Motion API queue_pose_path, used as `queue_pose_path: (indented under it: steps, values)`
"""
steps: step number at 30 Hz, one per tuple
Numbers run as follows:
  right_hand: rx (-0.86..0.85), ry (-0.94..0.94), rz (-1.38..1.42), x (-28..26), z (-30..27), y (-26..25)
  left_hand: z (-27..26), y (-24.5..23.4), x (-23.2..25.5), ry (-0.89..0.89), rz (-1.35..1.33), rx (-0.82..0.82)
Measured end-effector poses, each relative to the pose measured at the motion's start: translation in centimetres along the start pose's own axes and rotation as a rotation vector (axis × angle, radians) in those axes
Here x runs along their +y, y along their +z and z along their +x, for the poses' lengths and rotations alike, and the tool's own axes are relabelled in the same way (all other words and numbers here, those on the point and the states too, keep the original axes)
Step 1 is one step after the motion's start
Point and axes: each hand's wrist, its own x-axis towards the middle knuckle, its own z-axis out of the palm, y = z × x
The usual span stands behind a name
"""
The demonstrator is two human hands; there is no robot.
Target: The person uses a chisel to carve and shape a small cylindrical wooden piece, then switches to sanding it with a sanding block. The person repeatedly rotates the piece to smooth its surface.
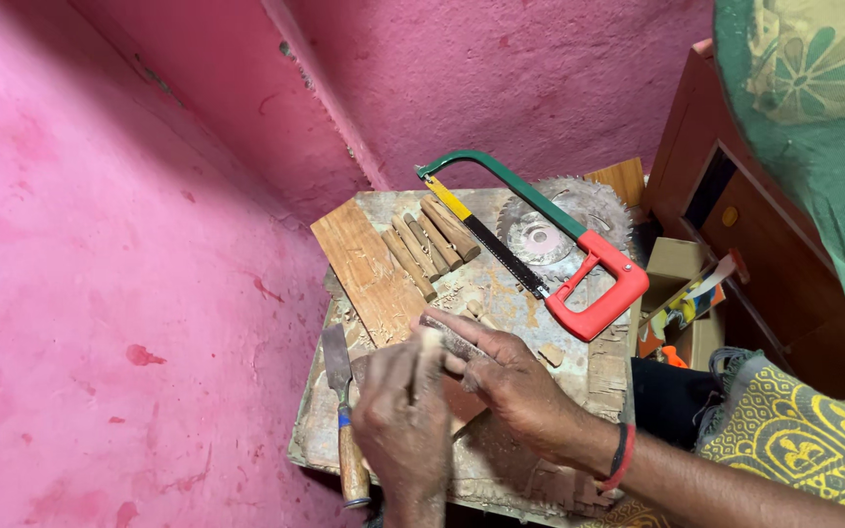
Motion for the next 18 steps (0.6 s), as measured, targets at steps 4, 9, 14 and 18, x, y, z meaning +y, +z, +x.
queue_pose_path:
  steps: [4,9,14,18]
  values:
    - [0.047,0.071,-0.035,-0.6,-0.2,-0.2,-0.2,0.6,-0.3,-0.006,0.02,0.011]
    - [0.024,0.037,-0.114,-1.4,0.0,0.4,0.2,0.1,-0.5,-0.011,0.118,-0.074]
    - [-0.045,-0.013,0.035,-1.0,-0.1,0.2,0.1,-0.1,-0.4,-0.016,-0.055,0.027]
    - [0.049,0.064,-0.179,-0.5,0.1,0.1,0.0,0.6,-0.5,-0.006,0.031,-0.035]
